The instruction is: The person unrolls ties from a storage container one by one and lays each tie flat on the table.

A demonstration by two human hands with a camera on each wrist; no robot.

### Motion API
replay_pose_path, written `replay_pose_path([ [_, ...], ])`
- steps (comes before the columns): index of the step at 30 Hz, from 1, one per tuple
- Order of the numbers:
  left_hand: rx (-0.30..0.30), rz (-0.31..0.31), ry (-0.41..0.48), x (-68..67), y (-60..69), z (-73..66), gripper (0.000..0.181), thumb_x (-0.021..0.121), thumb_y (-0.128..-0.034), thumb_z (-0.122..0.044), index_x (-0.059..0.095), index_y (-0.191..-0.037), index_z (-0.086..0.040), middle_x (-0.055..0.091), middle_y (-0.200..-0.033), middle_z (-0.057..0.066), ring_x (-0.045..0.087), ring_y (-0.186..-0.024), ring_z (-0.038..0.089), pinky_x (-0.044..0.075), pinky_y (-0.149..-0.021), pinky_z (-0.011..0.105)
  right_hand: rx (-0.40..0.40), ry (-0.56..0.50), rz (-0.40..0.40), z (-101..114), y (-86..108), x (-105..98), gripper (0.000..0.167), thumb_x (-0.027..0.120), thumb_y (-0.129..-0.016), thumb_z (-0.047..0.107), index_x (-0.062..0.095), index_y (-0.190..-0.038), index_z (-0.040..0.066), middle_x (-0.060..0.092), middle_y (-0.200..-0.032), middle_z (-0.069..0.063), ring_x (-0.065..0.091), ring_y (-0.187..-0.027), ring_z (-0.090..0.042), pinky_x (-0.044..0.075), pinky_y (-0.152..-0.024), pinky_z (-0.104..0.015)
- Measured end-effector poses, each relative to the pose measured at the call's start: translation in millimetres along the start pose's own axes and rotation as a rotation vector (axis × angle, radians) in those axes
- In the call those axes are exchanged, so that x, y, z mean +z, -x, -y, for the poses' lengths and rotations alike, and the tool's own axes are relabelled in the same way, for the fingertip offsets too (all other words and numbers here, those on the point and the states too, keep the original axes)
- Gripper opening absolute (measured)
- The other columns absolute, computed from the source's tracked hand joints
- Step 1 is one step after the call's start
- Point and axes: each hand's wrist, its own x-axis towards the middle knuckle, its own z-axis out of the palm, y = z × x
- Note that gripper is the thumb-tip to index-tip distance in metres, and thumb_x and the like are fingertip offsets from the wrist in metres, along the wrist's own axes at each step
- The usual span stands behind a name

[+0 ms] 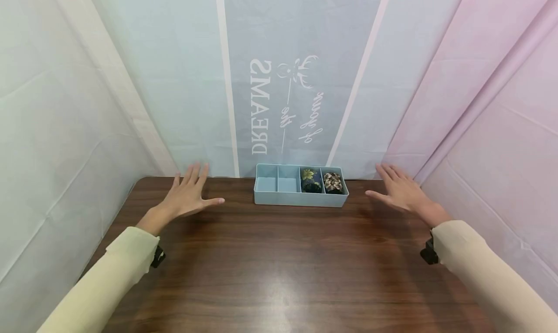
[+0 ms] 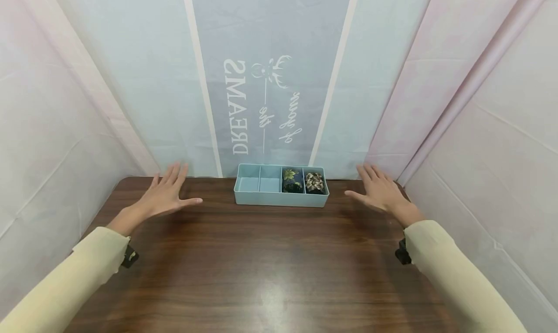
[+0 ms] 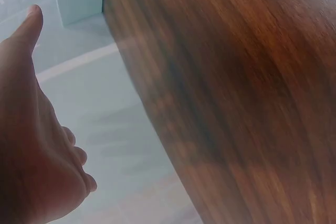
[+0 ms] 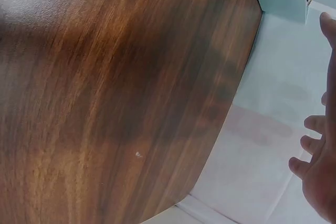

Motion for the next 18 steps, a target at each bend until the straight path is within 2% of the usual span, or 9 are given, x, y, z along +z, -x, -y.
replay_pose_path([
  [18, 0.05, -0.002, -0.015, 7.9, -17.8, -26.9, 0.121, 0.057, -0.0934, -0.079, 0.0, -0.17, -0.005, -0.004, -0.176, 0.025, 0.0, -0.162, 0.046, 0.0, -0.125, 0.074, -0.045, 0.014, 0.031, 15.5, -13.3, -1.5, 0.101, 0.056, -0.102, 0.066, 0.018, -0.169, 0.002, 0.02, -0.171, -0.031, 0.018, -0.157, -0.054, 0.019, -0.124, -0.071],
])
